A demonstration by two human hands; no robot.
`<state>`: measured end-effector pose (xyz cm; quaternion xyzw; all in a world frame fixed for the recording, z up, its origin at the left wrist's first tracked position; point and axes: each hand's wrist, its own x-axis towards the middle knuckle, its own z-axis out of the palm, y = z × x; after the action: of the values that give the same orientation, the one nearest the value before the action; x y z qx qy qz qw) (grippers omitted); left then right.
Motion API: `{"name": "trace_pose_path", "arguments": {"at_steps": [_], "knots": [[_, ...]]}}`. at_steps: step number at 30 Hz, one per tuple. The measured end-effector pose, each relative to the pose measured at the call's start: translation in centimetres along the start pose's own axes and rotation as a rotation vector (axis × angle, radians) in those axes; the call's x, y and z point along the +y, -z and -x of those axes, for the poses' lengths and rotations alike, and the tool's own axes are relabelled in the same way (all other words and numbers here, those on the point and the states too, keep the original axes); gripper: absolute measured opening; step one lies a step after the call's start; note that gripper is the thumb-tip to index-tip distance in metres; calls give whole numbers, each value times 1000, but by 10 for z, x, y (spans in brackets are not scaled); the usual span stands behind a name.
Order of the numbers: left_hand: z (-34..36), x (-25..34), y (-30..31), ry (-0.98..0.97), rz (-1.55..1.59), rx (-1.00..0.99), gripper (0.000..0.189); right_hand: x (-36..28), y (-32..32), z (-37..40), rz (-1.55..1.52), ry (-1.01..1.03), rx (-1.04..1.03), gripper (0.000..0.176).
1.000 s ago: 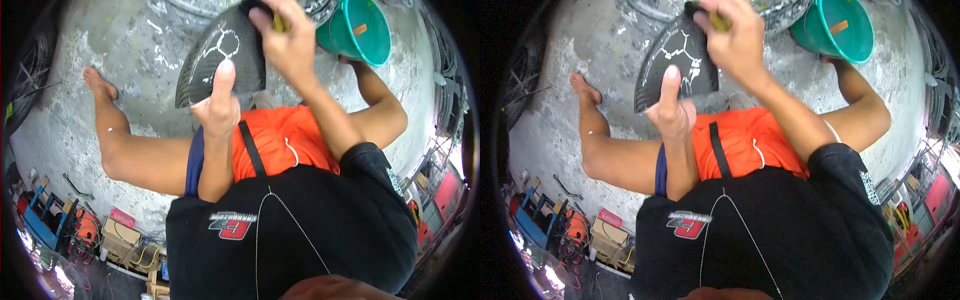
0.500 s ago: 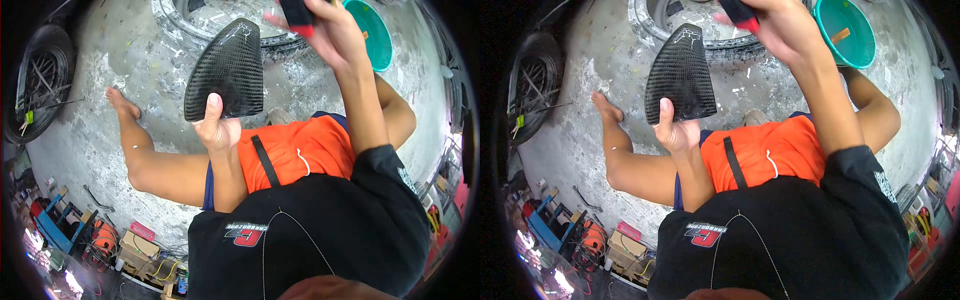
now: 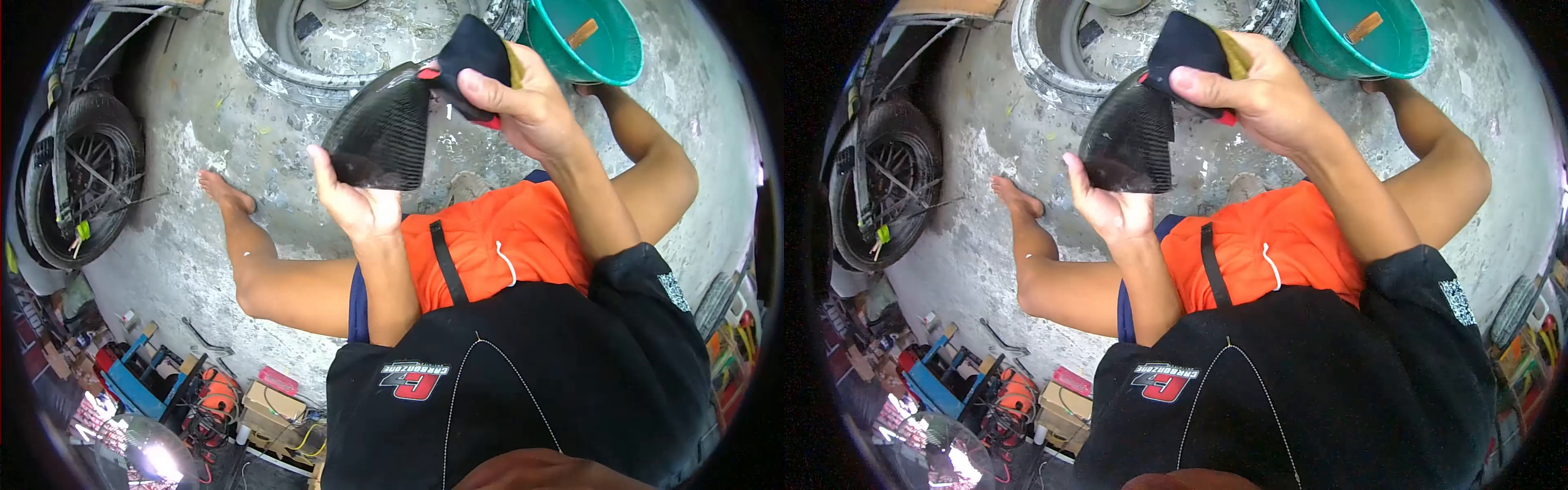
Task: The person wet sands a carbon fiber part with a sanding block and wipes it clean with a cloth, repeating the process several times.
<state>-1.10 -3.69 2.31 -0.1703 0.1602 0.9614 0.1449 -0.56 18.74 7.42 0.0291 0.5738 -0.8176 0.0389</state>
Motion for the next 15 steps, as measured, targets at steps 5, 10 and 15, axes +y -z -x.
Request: {"name": "trace_pose_path", "arguments": {"at_steps": [5, 10, 15], "knots": [[11, 27, -15, -254, -227, 185, 47, 2, 24, 11, 451, 99, 301, 25], [20, 0, -55, -458, -491, 160, 42, 11, -20, 6, 484, 690, 142, 30], [15, 4, -46, -368, -510, 217, 34, 61, -14, 3, 244, 535, 263, 31]]}}
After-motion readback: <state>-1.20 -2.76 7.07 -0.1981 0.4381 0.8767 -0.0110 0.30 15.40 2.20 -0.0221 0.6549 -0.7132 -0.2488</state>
